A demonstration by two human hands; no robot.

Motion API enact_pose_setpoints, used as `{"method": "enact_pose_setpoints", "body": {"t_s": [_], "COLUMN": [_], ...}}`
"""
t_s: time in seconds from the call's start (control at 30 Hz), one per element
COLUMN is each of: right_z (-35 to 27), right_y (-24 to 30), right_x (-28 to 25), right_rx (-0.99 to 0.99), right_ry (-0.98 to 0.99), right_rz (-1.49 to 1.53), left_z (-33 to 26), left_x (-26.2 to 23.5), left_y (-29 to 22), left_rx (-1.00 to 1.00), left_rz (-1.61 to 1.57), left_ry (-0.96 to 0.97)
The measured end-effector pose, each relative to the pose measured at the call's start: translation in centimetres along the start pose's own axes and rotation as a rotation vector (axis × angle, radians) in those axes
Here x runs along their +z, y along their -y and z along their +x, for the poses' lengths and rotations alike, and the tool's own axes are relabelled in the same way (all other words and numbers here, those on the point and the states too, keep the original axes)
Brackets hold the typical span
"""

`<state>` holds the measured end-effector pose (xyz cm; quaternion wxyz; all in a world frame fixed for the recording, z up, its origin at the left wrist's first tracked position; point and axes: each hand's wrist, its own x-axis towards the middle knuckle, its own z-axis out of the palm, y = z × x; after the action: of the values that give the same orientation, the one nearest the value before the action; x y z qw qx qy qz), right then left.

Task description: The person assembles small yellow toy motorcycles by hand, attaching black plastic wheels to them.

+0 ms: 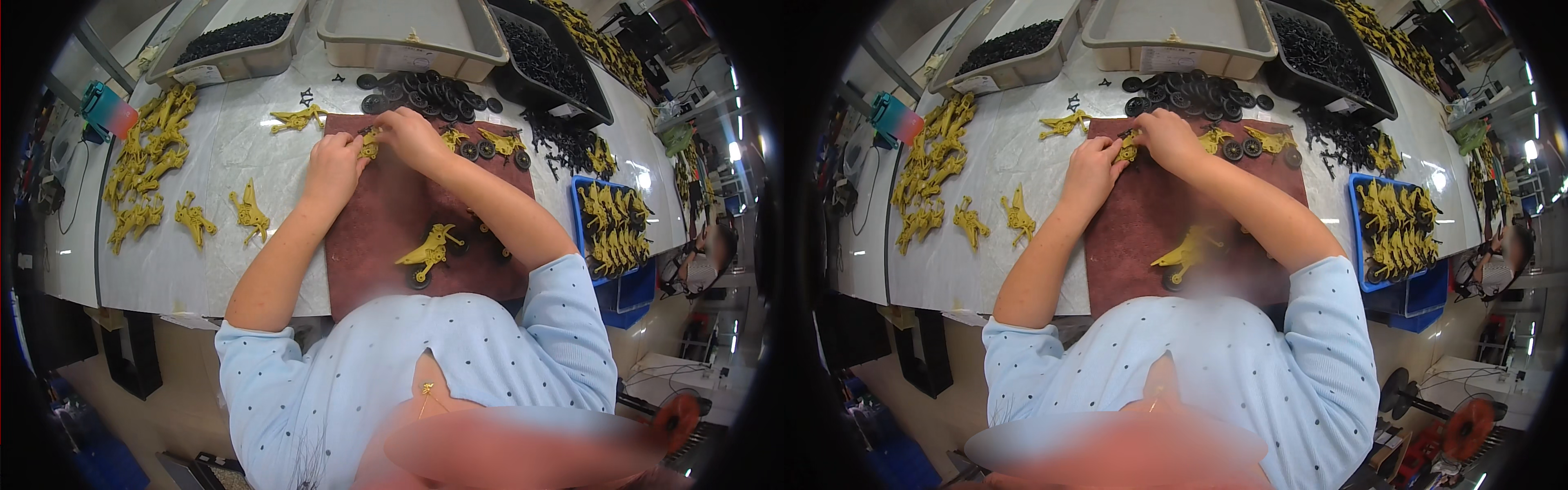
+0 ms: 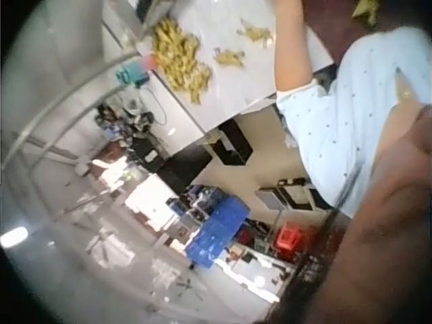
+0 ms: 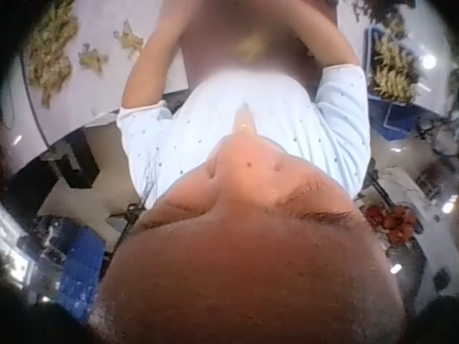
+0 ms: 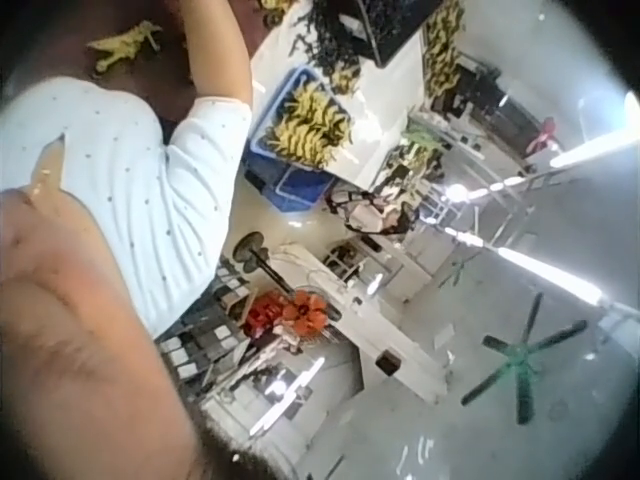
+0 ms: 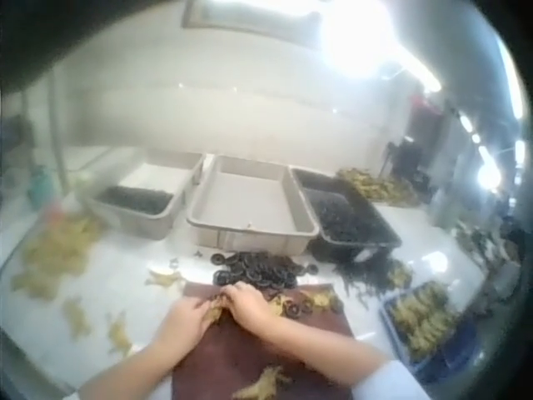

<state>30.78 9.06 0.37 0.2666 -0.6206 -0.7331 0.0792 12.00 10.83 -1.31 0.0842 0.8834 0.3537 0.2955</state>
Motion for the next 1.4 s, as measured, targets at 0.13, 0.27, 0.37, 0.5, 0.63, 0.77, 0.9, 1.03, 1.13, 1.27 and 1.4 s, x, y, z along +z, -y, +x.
{"method": "enact_pose_setpoints", "body": {"t_s": [0.13, 0.27, 0.37, 0.5, 0.63, 0.77, 0.9, 1.03, 1.13, 1.27, 1.4], "right_z": [-0.3, -1.5, -1.8, -1.2, -0.6, -0.4, -0.5, -0.3, -0.1, -0.8, -3.1], "right_y": [-0.6, 0.7, 1.5, 1.4, 1.1, 1.1, 1.5, 1.4, 1.1, 1.2, 0.8], "right_x": [-1.3, -2.7, -3.3, -2.8, -1.6, -1.0, -1.2, -1.5, -3.1, -5.9, -6.2], "right_rx": [-0.219, -0.339, -0.324, -0.319, -0.425, -0.5, -0.512, -0.468, -0.485, -0.17, -0.097], "right_ry": [0.124, 0.207, 0.199, 0.118, 0.034, -0.045, -0.019, 0.083, 0.051, 0.145, 0.062], "right_rz": [0.018, -0.074, -0.134, -0.175, -0.293, -0.351, -0.411, -0.431, -0.25, 0.074, 0.212], "left_z": [-0.1, 0.1, 0.5, 0.6, 0.3, 0.4, 0.5, 0.7, 0.6, 0.4, 0.0], "left_x": [0.6, 1.4, 0.7, -0.2, -0.6, -0.5, -0.4, -0.2, -0.2, -0.7, -2.1], "left_y": [-0.9, -0.8, 0.2, 0.7, 0.6, 0.8, 0.9, 1.2, 1.1, 1.3, -0.4], "left_rx": [0.083, 0.079, 0.082, 0.181, 0.191, 0.175, 0.206, 0.257, 0.269, 0.247, 0.215], "left_rz": [0.109, 0.318, 0.2, 0.052, 0.053, 0.053, 0.054, 0.043, 0.036, -0.028, -0.241], "left_ry": [-0.091, -0.076, -0.029, -0.043, -0.04, 0.009, 0.016, -0.003, -0.025, -0.021, -0.069]}}
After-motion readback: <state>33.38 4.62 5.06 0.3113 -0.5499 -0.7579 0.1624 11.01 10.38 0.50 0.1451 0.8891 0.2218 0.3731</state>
